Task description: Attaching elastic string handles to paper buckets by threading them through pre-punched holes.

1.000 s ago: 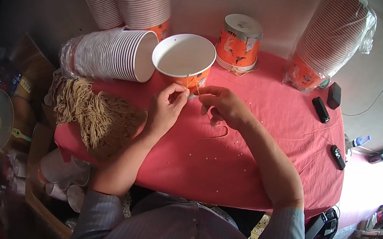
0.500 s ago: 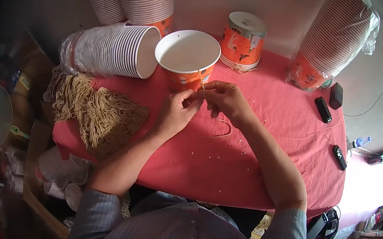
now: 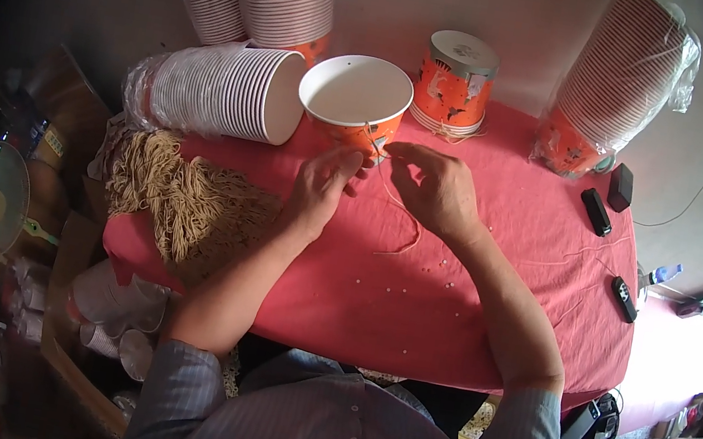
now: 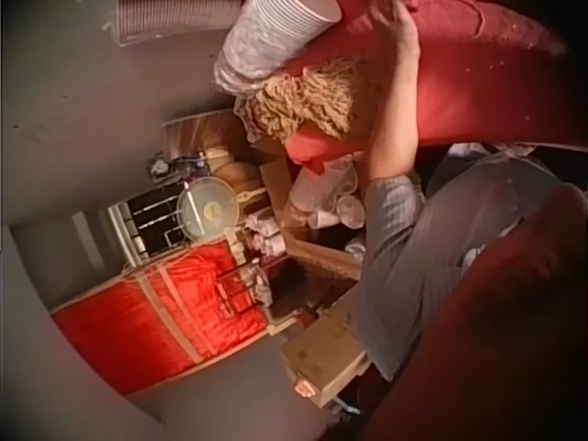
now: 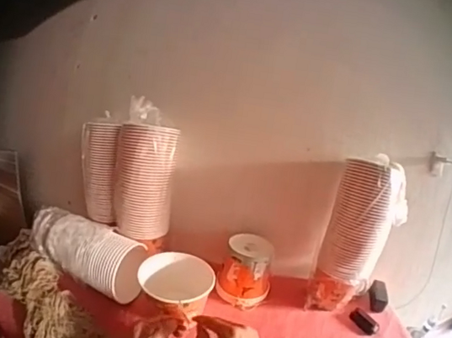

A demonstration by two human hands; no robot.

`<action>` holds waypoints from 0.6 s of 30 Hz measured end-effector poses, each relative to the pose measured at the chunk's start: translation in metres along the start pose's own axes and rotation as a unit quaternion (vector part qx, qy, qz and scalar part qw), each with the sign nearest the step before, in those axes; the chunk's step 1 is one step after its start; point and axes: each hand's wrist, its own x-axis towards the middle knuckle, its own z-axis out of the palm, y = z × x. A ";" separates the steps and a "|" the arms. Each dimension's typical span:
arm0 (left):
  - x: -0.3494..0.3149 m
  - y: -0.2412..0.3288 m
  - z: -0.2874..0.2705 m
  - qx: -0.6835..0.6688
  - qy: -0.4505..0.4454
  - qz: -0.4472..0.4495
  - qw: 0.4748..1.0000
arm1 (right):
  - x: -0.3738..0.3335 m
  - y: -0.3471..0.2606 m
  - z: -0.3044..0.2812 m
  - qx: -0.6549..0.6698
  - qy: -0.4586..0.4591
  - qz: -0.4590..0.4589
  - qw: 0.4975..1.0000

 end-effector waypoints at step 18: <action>-0.001 0.016 0.004 -0.196 -0.008 -0.097 0.976 | -0.002 -0.015 0.014 0.129 -0.019 0.071 0.989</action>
